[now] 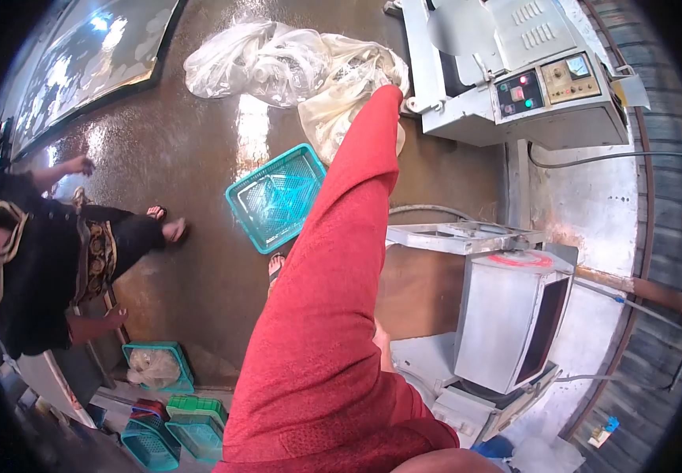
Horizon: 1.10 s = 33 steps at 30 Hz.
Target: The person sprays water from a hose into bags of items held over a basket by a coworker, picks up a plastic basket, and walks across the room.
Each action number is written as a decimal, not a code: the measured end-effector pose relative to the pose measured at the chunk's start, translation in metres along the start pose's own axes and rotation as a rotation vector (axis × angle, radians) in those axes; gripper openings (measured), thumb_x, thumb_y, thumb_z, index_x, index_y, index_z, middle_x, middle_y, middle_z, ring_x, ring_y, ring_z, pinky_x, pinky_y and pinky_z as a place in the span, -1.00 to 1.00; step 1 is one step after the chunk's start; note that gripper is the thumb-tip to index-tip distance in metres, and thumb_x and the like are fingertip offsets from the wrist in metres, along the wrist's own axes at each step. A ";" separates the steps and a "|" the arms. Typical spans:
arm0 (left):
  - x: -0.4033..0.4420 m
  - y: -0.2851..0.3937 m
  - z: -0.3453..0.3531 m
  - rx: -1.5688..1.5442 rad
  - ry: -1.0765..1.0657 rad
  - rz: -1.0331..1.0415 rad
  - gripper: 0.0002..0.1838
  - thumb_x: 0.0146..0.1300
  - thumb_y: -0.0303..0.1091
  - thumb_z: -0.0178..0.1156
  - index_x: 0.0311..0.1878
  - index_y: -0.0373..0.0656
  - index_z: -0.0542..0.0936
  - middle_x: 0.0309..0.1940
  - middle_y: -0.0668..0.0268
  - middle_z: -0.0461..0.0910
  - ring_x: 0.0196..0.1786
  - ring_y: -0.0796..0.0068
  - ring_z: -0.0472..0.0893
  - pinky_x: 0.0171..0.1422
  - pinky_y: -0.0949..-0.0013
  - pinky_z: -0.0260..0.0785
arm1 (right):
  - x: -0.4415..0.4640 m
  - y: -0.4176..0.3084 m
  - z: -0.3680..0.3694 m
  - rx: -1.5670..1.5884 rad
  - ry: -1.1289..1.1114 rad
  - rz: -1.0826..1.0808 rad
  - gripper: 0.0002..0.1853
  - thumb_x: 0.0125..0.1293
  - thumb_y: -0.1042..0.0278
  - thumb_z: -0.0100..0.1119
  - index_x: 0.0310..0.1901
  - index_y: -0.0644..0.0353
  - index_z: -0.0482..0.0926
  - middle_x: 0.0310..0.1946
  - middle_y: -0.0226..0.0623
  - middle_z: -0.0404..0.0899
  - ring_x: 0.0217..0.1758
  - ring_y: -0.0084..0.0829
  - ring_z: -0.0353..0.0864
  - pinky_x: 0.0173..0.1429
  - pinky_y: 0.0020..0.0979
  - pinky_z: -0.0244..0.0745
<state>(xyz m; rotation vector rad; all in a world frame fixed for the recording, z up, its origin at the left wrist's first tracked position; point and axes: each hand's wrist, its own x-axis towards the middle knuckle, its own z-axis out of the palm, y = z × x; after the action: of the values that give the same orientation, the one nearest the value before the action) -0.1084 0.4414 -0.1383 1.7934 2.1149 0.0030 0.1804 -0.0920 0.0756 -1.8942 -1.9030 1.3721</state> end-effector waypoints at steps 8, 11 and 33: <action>0.009 0.004 0.002 -0.075 -0.015 -0.029 -0.51 0.15 -0.08 -0.20 0.17 0.06 0.16 0.02 0.30 0.05 0.02 0.23 -0.05 -0.01 -0.04 -0.16 | 0.008 0.026 0.005 -0.055 -0.036 -0.041 -0.71 -0.05 0.30 0.15 -0.28 0.20 0.38 -0.50 0.04 0.46 -0.36 0.00 0.47 -0.37 -0.22 0.36; 0.013 0.005 0.003 -0.107 -0.019 -0.043 -0.52 0.14 -0.10 -0.19 0.16 0.06 0.18 -0.03 0.31 0.08 -0.03 0.26 -0.02 -0.05 0.00 -0.12 | 0.003 -0.004 -0.010 -0.174 -0.074 0.121 -0.67 -0.06 0.25 0.17 -0.26 0.18 0.38 -0.49 0.04 0.46 -0.36 0.00 0.47 -0.36 -0.19 0.35; -0.008 0.053 0.020 -0.453 -0.026 -0.195 -0.60 0.11 -0.20 -0.05 0.07 0.08 0.31 -0.39 0.38 0.30 -0.44 0.52 0.21 -0.35 0.27 0.21 | -0.006 0.029 -0.001 -0.136 -0.058 -0.108 -0.57 -0.06 0.25 0.15 -0.20 0.36 0.34 -0.52 0.16 0.44 -0.38 0.06 0.45 -0.34 -0.10 0.37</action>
<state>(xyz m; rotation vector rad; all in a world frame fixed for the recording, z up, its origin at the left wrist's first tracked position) -0.0507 0.4389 -0.1424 1.3152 2.0556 0.3753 0.2035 -0.1020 0.0601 -1.7964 -2.1433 1.3103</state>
